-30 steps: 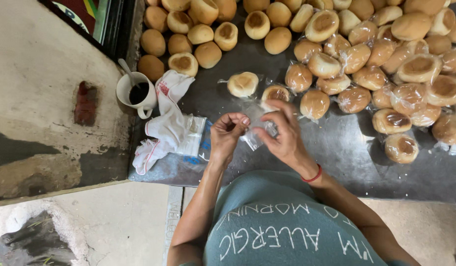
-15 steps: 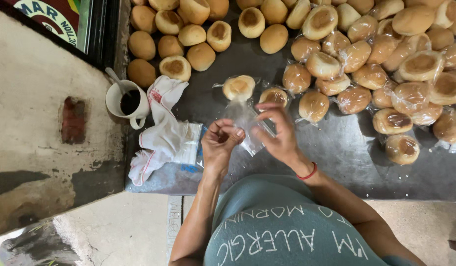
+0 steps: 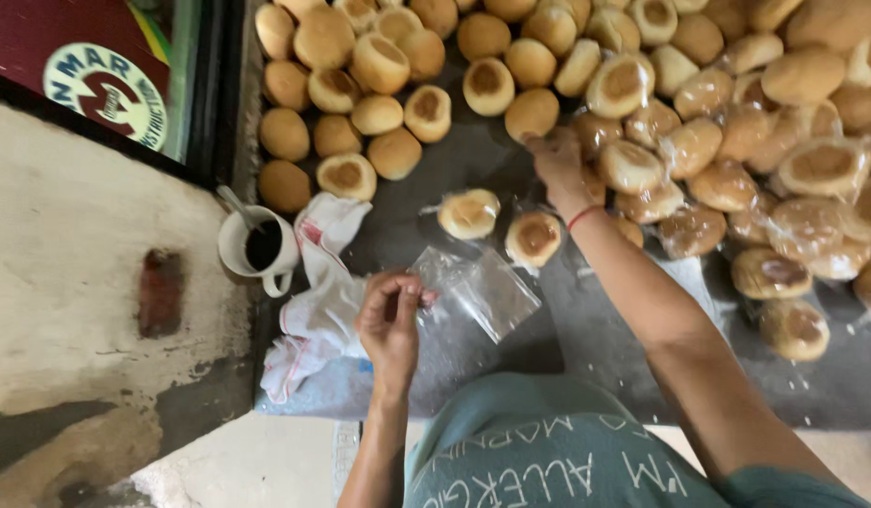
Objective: The person picks up bread rolls from a large pile and places them individually into small plastic bags.
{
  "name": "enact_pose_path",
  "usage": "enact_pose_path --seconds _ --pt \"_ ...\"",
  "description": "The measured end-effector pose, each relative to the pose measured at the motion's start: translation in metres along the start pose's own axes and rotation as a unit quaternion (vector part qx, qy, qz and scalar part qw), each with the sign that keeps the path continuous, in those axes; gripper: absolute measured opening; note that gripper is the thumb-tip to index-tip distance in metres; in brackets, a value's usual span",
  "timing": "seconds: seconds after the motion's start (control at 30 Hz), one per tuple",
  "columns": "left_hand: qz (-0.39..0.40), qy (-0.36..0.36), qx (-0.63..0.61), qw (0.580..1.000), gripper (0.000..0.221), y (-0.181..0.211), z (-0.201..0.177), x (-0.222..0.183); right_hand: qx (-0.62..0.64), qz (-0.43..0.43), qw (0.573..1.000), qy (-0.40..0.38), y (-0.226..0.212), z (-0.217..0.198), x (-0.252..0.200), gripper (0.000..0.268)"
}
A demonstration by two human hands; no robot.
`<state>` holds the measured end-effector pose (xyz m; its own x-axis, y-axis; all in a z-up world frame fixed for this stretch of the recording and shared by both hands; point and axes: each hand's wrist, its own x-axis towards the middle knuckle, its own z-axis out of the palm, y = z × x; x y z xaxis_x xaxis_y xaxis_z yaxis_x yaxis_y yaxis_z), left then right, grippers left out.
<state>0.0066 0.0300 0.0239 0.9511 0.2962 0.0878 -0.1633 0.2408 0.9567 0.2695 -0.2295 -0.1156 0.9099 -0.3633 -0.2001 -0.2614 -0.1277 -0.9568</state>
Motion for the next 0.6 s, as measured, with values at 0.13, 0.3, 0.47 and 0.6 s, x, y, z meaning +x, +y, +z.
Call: enact_pose_path --seconds 0.13,0.3,0.47,0.6 --pt "0.064 0.026 0.187 0.98 0.018 0.005 0.001 0.003 -0.212 -0.012 0.972 0.099 -0.003 0.028 0.079 0.075" --pt "-0.026 0.034 0.265 0.963 0.039 0.003 -0.006 0.004 -0.202 0.012 0.975 0.088 -0.017 0.051 0.075 0.096" --pt "-0.082 0.03 0.321 0.943 0.049 -0.022 -0.014 0.012 -0.013 -0.113 0.99 -0.087 -0.054 0.039 -0.033 0.092" --pt "-0.086 -0.023 0.262 0.961 0.054 -0.034 0.001 0.016 0.41 0.044 0.863 -0.292 -0.063 0.017 -0.154 0.078"
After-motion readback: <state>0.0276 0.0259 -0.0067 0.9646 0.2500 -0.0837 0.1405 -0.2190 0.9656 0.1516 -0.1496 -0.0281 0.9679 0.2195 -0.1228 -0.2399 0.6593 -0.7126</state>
